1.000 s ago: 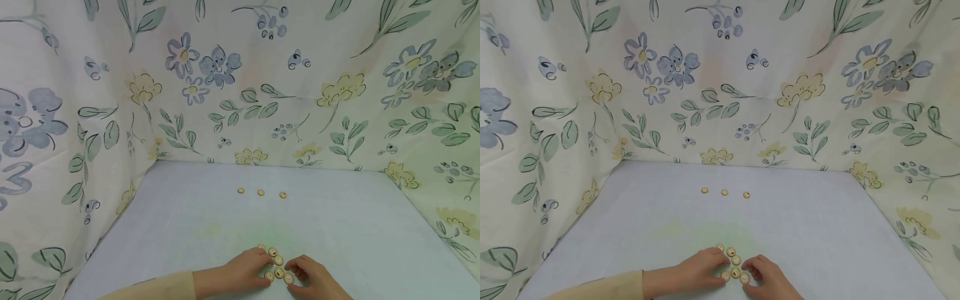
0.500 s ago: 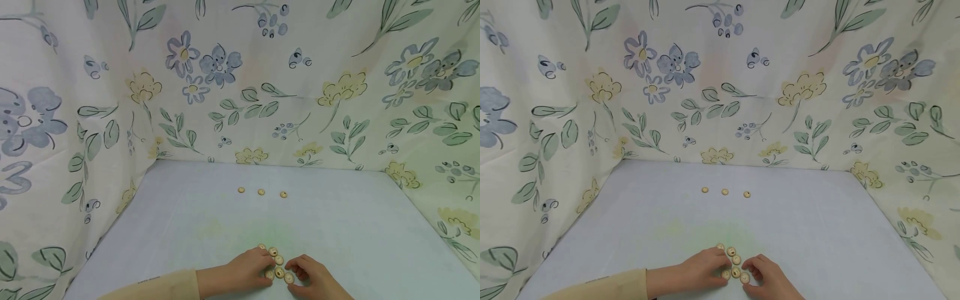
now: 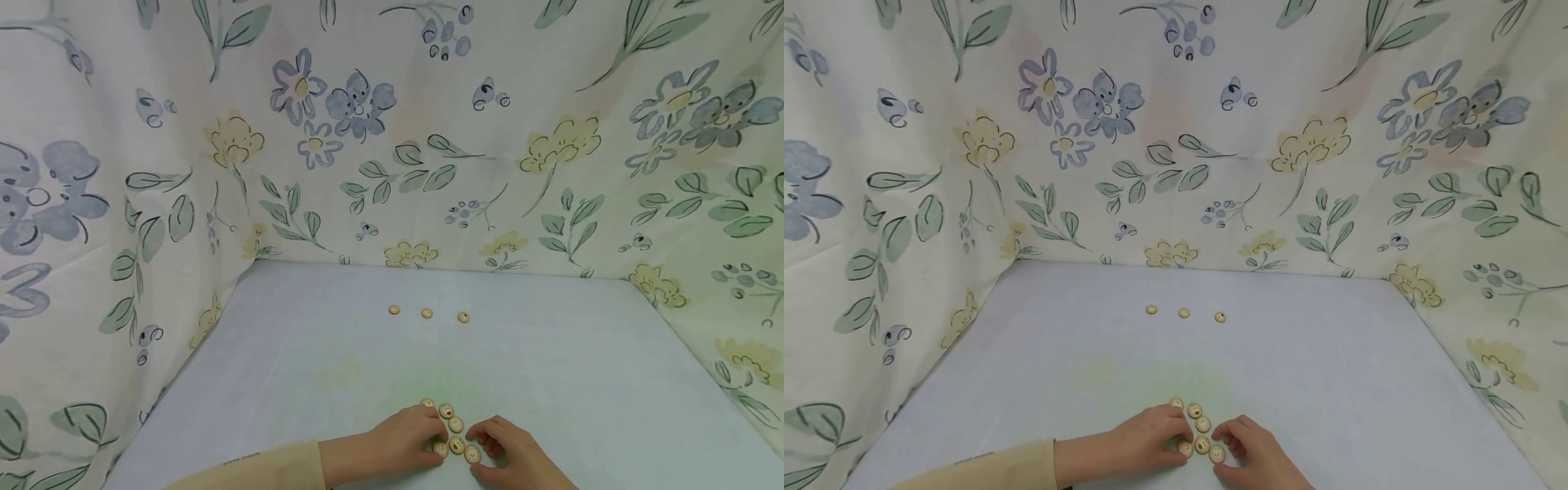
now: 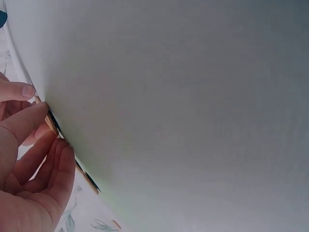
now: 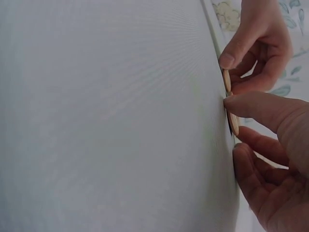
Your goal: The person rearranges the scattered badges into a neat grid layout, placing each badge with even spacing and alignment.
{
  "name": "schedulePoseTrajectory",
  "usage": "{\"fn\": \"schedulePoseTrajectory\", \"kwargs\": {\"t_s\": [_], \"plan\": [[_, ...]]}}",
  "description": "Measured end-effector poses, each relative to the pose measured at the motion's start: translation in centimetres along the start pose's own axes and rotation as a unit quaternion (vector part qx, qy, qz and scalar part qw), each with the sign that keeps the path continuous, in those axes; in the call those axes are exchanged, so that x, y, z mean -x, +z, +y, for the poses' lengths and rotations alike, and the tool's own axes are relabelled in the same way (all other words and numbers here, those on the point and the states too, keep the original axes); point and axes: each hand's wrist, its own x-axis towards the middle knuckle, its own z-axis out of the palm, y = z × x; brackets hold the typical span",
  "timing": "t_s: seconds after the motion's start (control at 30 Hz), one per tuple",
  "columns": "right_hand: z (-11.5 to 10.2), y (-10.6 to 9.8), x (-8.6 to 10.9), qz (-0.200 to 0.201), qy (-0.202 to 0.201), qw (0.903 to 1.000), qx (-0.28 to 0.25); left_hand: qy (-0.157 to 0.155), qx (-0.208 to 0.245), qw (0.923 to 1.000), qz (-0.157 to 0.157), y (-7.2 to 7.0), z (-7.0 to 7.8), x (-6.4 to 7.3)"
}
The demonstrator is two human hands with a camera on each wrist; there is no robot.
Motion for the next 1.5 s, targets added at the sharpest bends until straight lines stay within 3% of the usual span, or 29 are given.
{"fn": "schedulePoseTrajectory", "kwargs": {"t_s": [0.97, 1.3, 1.5], "plan": [[0.11, -0.09, 0.03, -0.011, 0.02, 0.9997, -0.013, -0.026, 0.03, 0.9989, -0.023, -0.26, 0.11, -0.32], [-0.03, -0.02, -0.03, -0.007, 0.026, 0.9996, -0.007, -0.027, 0.037, 0.9989, -0.012, -0.36, -0.19, -0.17], [-0.17, -0.12, -0.05, -0.015, 0.038, 0.999, -0.015, -0.048, 0.068, 0.9965, -0.007, -0.72, -0.7, 0.02]]}}
